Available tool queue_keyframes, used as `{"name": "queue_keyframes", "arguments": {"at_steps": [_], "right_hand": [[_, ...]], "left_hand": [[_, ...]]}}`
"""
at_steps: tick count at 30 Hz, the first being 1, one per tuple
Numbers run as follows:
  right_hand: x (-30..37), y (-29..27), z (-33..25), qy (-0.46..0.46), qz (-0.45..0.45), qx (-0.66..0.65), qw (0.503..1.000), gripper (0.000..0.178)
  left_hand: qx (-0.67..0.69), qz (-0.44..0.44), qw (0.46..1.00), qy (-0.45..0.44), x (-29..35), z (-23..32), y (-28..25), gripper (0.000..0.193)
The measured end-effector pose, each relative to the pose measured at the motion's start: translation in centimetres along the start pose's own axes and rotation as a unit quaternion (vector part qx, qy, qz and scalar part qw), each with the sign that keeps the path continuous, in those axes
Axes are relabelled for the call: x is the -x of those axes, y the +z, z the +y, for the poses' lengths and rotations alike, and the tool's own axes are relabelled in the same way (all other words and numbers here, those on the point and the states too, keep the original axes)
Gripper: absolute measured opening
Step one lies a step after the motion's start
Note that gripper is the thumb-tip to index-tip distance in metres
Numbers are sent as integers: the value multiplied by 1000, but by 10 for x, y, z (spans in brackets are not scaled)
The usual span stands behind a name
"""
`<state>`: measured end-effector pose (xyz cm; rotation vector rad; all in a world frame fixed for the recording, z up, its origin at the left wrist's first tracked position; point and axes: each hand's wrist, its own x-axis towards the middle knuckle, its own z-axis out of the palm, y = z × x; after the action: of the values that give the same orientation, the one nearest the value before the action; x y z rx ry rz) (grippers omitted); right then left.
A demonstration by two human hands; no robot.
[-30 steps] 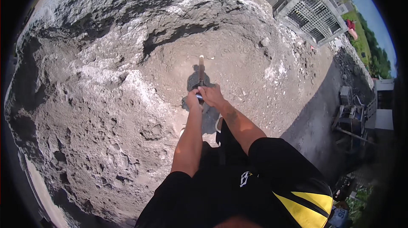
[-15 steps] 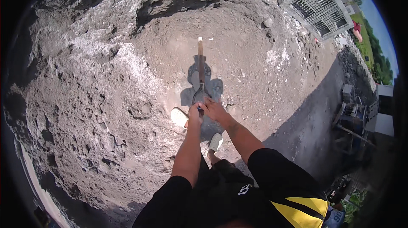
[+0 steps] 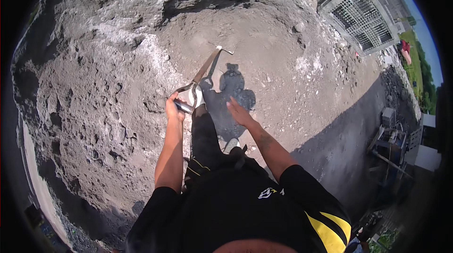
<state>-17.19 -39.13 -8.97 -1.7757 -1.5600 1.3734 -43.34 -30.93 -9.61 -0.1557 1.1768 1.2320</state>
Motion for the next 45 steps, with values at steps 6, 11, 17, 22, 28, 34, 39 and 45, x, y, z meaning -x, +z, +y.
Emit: {"name": "queue_keyframes", "arguments": {"at_steps": [6, 11, 17, 22, 28, 34, 39, 45], "right_hand": [[-146, -6, 48, 115, -30, 15, 993, 68], [-310, 47, 50, 274, -111, -54, 954, 74], [-437, 126, 55, 408, 152, -630, 643, 35], [-437, 167, 49, 397, 148, -633, 648, 11], [-411, 164, 21, 336, 167, -742, 555, 7], [-311, 125, -34, 317, 245, -807, 433, 10], [-167, 123, 96, 159, 418, -839, 309, 9], [44, 35, 116, 79, 545, -811, 199, 9]], "left_hand": [[-215, 224, 943, 121, -75, 80, -17, 4], [-324, 302, 887, 130, -106, 117, -18, 9], [-348, 363, 840, 205, -107, 97, -2, 17], [-505, 400, 738, 200, -129, 117, -29, 24], [-598, 261, 698, 296, -133, 190, -1, 19], [-710, 176, 566, 380, -82, 225, 32, 15], [-751, -94, 505, 415, -55, 130, 84, 17], [-743, -270, 490, 368, -23, 9, 116, 16]]}}
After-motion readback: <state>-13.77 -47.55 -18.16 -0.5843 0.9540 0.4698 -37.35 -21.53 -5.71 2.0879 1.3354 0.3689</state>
